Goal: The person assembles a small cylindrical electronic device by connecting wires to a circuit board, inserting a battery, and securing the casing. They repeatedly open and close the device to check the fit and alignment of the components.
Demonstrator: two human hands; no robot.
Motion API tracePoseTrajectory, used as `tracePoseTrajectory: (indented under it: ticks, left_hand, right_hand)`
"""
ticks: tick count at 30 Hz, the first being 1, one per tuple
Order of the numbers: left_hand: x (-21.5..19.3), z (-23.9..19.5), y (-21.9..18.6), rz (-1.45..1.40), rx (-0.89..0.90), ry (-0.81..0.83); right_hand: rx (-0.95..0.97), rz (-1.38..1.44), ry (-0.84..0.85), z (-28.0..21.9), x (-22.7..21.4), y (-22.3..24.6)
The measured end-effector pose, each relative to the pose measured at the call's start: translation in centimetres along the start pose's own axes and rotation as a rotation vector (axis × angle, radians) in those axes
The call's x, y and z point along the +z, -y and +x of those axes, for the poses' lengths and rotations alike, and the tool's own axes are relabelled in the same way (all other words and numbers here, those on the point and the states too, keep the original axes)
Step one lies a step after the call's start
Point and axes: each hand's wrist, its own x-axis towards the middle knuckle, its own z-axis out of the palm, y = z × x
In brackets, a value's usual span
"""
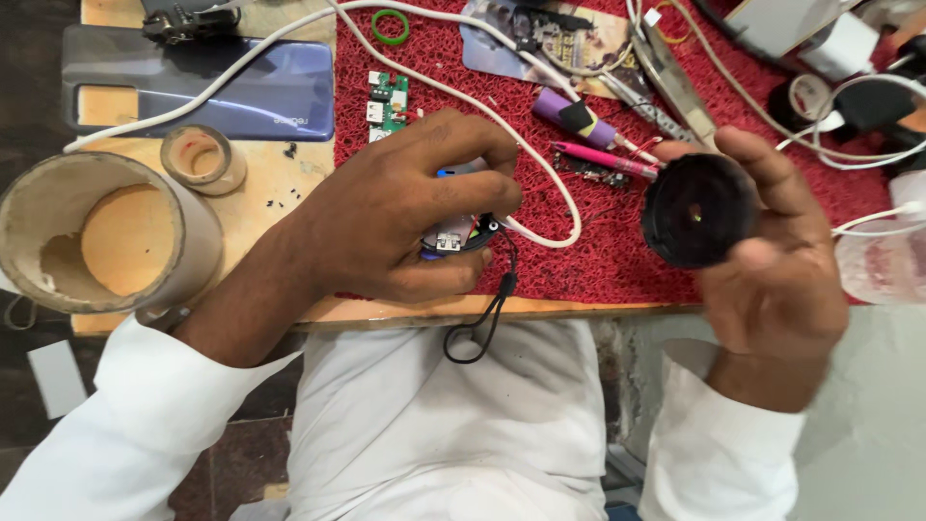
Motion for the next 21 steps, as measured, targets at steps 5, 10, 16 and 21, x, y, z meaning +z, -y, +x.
tracePoseTrajectory:
  ticks: [5,10,16,21]
  left_hand:
    - [0.1,0.2,0.0,0.012,0.021,-0.016]
    - [0.0,0.1,0.0,0.005,0.018,-0.007]
    - [0.3,-0.1,0.2,0.014,0.046,-0.022]
    - [0.4,-0.2,0.4,0.009,0.062,-0.033]
  right_hand:
    - [-0.048,0.462,0.079,-0.2,-0.9,-2.2]
    - [-0.115,0.406,0.107,0.0,-0.2,-2.8]
    - [-0.204,0.295,0.149,0.6,1.9,-2.5]
    - [-0.302,0.141,0.117,0.6,4.3,-2.3]
